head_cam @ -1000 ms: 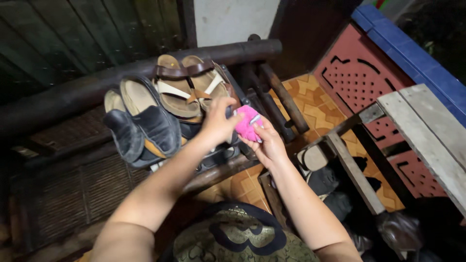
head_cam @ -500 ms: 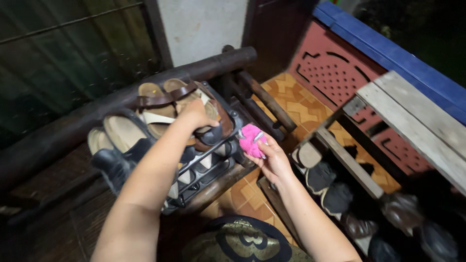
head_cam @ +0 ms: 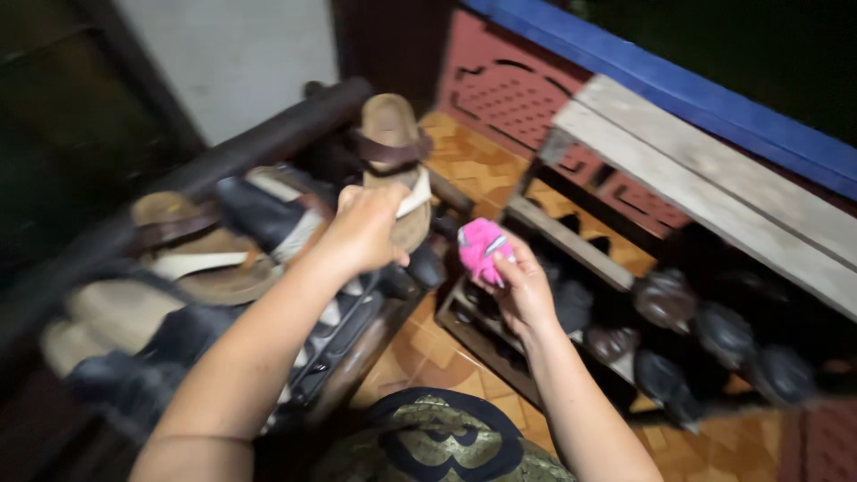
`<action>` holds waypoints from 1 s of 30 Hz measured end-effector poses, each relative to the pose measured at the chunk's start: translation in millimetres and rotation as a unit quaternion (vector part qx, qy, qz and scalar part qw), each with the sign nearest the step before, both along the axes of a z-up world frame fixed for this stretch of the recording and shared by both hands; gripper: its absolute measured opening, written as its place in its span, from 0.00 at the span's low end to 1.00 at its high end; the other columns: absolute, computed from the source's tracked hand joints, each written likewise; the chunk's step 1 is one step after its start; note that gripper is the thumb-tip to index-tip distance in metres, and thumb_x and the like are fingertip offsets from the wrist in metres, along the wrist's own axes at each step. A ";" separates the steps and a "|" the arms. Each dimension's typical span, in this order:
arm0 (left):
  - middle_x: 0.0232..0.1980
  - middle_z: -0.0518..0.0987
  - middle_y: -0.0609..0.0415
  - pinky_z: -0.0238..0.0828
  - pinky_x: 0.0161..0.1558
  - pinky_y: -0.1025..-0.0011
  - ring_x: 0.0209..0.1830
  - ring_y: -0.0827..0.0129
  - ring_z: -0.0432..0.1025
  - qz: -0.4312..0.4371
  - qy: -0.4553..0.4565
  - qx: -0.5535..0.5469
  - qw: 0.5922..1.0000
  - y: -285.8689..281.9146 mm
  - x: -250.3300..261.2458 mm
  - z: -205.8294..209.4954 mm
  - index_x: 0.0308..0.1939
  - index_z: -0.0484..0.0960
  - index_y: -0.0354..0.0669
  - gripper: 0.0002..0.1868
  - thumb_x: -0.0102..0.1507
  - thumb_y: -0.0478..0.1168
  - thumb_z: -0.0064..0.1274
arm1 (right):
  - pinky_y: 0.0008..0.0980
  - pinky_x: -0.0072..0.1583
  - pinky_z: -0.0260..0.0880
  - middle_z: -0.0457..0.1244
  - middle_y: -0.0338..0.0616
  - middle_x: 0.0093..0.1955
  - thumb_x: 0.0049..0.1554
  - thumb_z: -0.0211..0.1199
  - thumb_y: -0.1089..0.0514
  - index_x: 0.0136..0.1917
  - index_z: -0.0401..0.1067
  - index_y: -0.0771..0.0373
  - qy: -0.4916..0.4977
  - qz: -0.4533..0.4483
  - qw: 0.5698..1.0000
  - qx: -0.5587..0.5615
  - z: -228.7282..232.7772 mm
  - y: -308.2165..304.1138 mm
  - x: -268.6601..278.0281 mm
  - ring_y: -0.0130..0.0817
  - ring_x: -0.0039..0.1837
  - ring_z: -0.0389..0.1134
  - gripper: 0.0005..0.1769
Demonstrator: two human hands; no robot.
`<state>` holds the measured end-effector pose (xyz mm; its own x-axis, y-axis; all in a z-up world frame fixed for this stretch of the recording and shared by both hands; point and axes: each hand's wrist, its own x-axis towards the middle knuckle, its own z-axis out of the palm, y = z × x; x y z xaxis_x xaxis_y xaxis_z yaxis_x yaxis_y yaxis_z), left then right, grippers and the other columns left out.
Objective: The person wipes various shoes and sandals on a wooden shoe rack using a pink cloth. They handle each item individually, wiping the straps and soles, then placing them back on the rack.
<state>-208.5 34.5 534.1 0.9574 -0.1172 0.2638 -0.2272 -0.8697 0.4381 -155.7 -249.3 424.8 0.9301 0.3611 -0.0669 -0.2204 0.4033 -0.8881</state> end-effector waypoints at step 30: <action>0.59 0.81 0.57 0.69 0.58 0.64 0.61 0.65 0.73 -0.111 0.391 -0.473 0.782 -259.5 49.6 -143.5 0.61 0.79 0.45 0.45 0.62 0.76 0.30 | 0.35 0.59 0.73 0.69 0.48 0.57 0.49 0.65 0.68 0.51 0.78 0.63 -0.402 -0.100 0.807 -0.421 19.5 -174.0 -34.6 0.41 0.58 0.72 0.15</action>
